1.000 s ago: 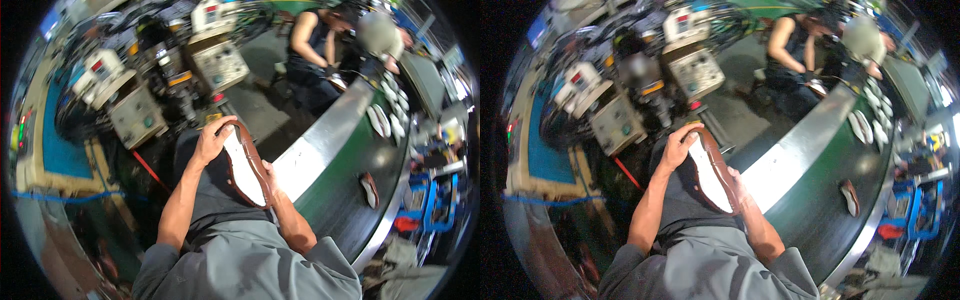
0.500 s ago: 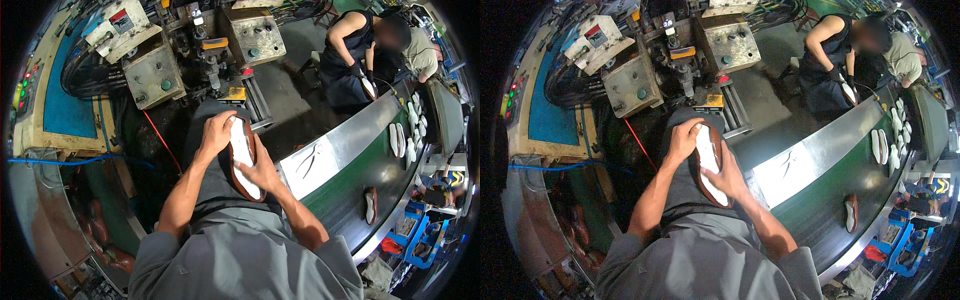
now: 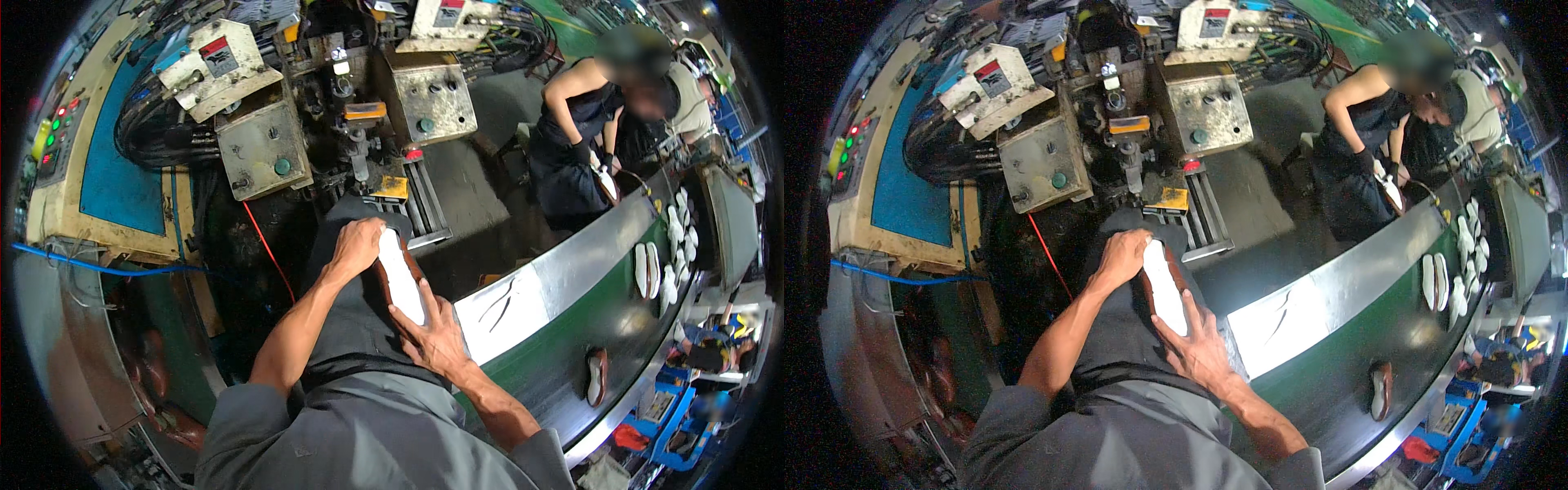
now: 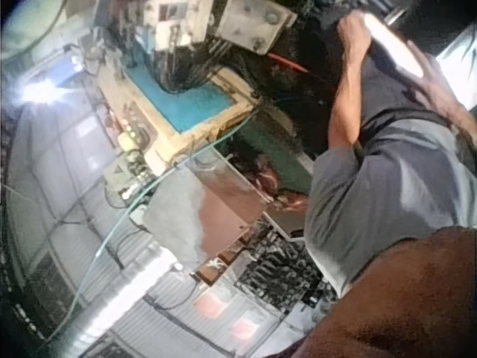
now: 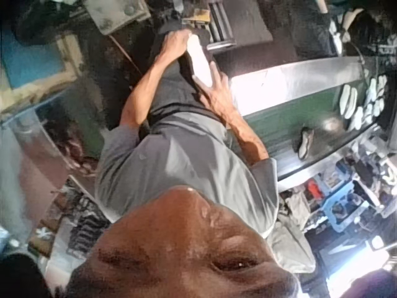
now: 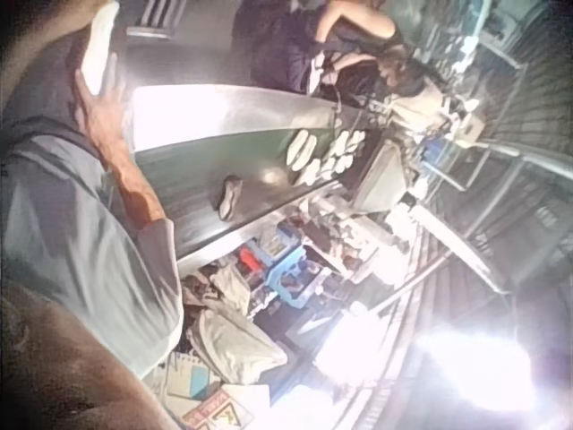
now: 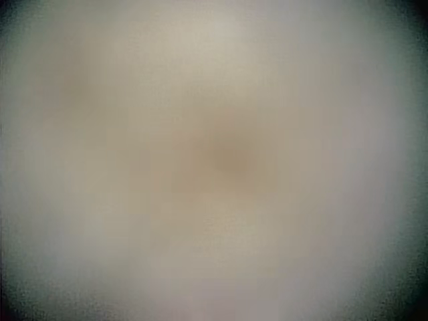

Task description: Insert a shoe into a toe lasting machine to shape the front part of the shoe.

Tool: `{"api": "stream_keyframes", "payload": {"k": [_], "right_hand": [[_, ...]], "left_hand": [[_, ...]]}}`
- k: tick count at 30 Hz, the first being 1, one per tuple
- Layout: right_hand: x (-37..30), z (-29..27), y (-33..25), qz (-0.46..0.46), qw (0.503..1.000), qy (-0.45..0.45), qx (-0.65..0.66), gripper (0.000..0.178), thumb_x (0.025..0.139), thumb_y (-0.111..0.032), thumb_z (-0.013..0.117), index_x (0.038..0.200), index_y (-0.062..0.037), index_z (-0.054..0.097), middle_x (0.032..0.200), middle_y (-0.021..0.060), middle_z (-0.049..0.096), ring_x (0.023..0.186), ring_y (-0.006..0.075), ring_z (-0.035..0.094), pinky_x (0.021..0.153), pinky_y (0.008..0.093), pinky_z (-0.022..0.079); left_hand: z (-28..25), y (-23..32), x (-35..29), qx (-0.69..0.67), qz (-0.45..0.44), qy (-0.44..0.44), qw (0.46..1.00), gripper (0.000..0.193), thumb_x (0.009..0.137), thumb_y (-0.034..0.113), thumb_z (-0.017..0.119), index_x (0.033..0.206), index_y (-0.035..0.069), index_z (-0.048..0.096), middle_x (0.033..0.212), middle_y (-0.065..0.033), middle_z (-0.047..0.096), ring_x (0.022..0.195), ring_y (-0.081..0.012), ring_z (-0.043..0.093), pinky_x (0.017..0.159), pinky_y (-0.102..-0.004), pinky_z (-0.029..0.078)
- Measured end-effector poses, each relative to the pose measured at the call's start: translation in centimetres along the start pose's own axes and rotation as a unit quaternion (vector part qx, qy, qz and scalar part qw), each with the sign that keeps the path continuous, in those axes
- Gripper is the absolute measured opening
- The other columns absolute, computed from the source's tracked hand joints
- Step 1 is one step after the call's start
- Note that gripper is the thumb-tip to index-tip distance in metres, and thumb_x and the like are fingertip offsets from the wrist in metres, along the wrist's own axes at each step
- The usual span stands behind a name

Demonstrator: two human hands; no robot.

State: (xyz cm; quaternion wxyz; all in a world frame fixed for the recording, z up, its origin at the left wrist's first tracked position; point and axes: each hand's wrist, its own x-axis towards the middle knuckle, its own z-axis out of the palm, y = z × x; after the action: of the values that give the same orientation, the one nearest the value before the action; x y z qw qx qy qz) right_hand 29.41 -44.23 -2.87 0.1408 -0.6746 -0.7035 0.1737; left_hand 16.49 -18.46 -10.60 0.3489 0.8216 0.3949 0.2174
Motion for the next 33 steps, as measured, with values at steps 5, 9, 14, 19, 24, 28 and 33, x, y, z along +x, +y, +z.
{"api": "stream_keyframes", "payload": {"k": [5, 9, 14, 19, 24, 28, 33], "right_hand": [[0.8, -1.0, 2.0, -0.039, 0.999, -0.02, 0.03, 0.083, 0.079, -0.023, 0.085, 0.158, -0.0339, 0.062, 0.176, 0.0336, 0.021, 0.129, 0.0544, 0.054, 0.11, 0.0597, 0.053], [2.3, -5.9, 2.5, -0.021, 0.998, 0.023, 0.051, 0.088, 0.08, -0.021, 0.087, 0.161, -0.037, 0.058, 0.175, 0.0345, 0.02, 0.13, 0.0566, 0.053, 0.105, 0.0607, 0.057], [15.0, -14.3, -0.6, -0.099, 0.988, 0.12, -0.005, 0.081, 0.08, -0.019, 0.085, 0.157, -0.0326, 0.064, 0.177, 0.0335, 0.019, 0.138, 0.0566, 0.049, 0.109, 0.0617, 0.054], [30.3, -16.0, -0.5, -0.102, 0.975, 0.192, -0.046, 0.083, 0.08, -0.017, 0.082, 0.16, -0.0326, 0.061, 0.173, 0.033, 0.028, 0.134, 0.0566, 0.053, 0.111, 0.0588, 0.052], [38.8, -13.0, 0.1, -0.068, 0.979, 0.188, -0.042, 0.082, 0.084, -0.02, 0.082, 0.161, -0.0363, 0.057, 0.174, 0.0301, 0.025, 0.138, 0.0572, 0.05, 0.113, 0.0602, 0.052], [40.3, -11.2, 1.1, -0.07, 0.972, 0.22, -0.049, 0.083, 0.085, -0.022, 0.081, 0.162, -0.0362, 0.055, 0.174, 0.0312, 0.022, 0.141, 0.0577, 0.046, 0.115, 0.0618, 0.05], [39.8, -10.3, 1.6, -0.095, 0.977, 0.185, -0.053, 0.081, 0.087, -0.023, 0.079, 0.163, -0.0344, 0.054, 0.173, 0.0339, 0.022, 0.141, 0.0611, 0.044, 0.118, 0.0629, 0.047]], "left_hand": [[-1.3, -1.8, 0.3, 0.031, -0.061, -0.085, 0.994, 0.028, 0.109, 0.021, 0.064, 0.124, 0.002, 0.076, 0.118, -0.0228, 0.079, 0.106, -0.0426, 0.076, 0.085, -0.0533, 0.058], [-2.2, -4.4, 3.7, -0.553, -0.247, -0.122, 0.787, 0.05, 0.116, 0.04, 0.059, 0.14, -0.003, 0.07, 0.136, -0.0094, 0.074, 0.123, -0.0266, 0.07, 0.108, -0.0447, 0.055], [3.4, -13.7, 5.0, 0.075, -0.088, 0.136, 0.984, 0.028, 0.103, 0.024, 0.065, 0.115, 0.002, 0.077, 0.108, -0.0223, 0.078, 0.107, -0.0435, 0.073, 0.096, -0.0543, 0.057], [5.0, -12.1, 5.1, 0.133, -0.074, 0.106, 0.983, 0.023, 0.097, 0.023, 0.068, 0.11, 0.006, 0.079, 0.112, -0.0153, 0.077, 0.112, -0.0364, 0.069, 0.106, -0.052, 0.05], [3.3, -12.9, 5.1, 0.119, -0.117, 0.114, 0.979, 0.025, 0.097, 0.021, 0.067, 0.111, 0.004, 0.079, 0.111, -0.0172, 0.077, 0.111, -0.0385, 0.069, 0.104, -0.0526, 0.051], [2.3, -13.4, 4.9, 0.125, -0.135, 0.093, 0.979, 0.025, 0.096, 0.019, 0.066, 0.109, 0.003, 0.079, 0.109, -0.0185, 0.078, 0.108, -0.04, 0.07, 0.101, -0.054, 0.052], [2.3, -13.6, 4.5, 0.12, -0.131, 0.1, 0.979, 0.025, 0.095, 0.019, 0.066, 0.11, 0.003, 0.079, 0.109, -0.0186, 0.078, 0.109, -0.0401, 0.07, 0.102, -0.0536, 0.053]]}}
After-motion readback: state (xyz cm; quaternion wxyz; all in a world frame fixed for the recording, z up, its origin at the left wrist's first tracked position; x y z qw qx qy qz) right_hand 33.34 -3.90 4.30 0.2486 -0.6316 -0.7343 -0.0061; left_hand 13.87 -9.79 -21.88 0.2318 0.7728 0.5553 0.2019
